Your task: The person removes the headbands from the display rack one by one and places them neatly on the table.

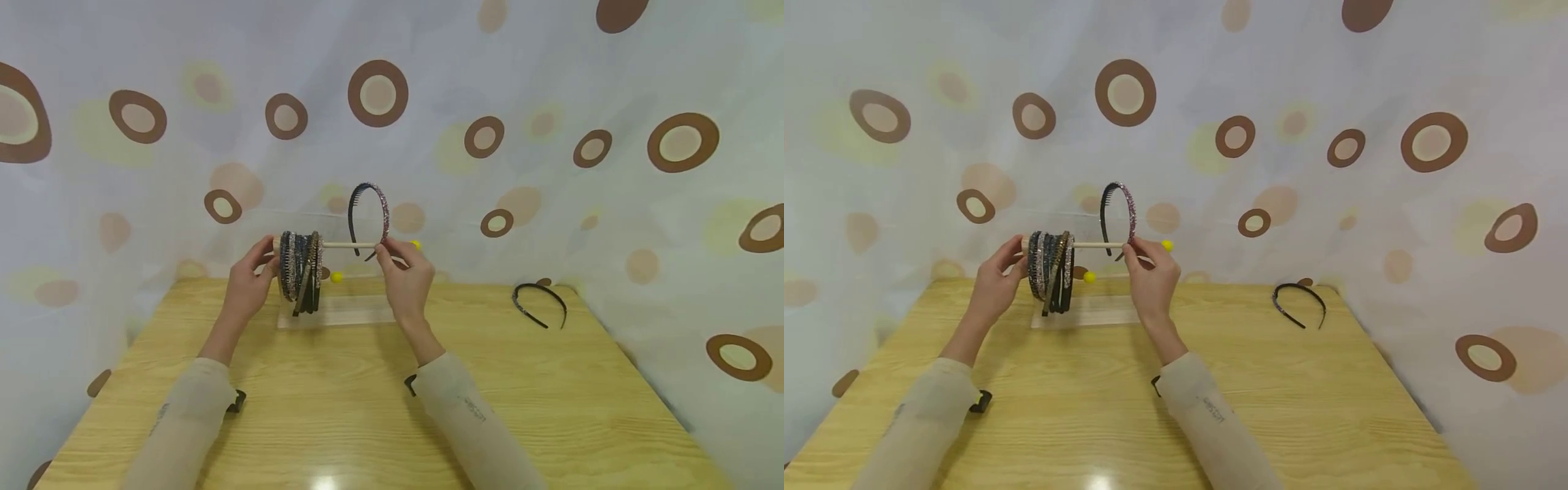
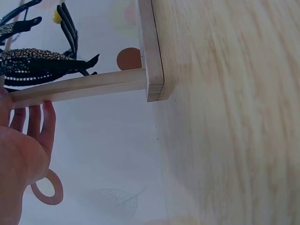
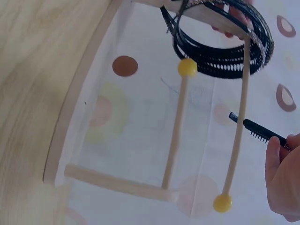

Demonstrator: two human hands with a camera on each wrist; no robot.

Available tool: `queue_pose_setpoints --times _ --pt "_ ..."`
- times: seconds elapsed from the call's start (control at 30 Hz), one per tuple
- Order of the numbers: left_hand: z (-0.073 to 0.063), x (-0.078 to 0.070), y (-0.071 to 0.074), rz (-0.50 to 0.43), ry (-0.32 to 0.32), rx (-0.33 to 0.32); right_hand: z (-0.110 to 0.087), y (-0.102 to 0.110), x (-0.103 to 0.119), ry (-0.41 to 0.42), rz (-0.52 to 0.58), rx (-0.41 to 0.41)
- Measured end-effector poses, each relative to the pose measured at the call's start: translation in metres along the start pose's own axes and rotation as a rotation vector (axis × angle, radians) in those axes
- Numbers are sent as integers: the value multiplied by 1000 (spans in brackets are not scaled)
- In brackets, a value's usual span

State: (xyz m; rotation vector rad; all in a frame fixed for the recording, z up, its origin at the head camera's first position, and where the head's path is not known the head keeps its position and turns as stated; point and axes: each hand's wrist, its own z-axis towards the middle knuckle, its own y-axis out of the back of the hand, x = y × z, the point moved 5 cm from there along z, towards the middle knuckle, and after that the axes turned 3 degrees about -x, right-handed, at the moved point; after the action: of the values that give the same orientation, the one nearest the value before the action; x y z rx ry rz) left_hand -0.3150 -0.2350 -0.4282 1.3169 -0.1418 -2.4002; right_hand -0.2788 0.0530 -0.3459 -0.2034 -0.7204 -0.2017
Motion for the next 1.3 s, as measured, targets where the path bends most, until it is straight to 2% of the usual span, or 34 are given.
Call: queue_pose_setpoints --times 0.23,0.4,0.53,0.77,0.9,1.1,1.3 --pt "-1 -3 -2 10 -9 10 16 30 3 -27 35 -53" --pt "-3 -5 0 -2 -18 2 25 57 6 19 26 -91" --pt "-5 -4 -1 9 -10 10 31 84 3 26 21 -127" --pt "-6 -5 -2 40 -11 10 41 143 -4 -55 25 -116" --pt "-5 -6 -4 51 -22 9 41 181 -14 -165 0 -51" --pt "-8 -9 -6 51 -9 10 33 243 -46 -354 -132 146" --pt "-10 -12 -3 64 -17 -6 27 295 -60 -422 -207 238"
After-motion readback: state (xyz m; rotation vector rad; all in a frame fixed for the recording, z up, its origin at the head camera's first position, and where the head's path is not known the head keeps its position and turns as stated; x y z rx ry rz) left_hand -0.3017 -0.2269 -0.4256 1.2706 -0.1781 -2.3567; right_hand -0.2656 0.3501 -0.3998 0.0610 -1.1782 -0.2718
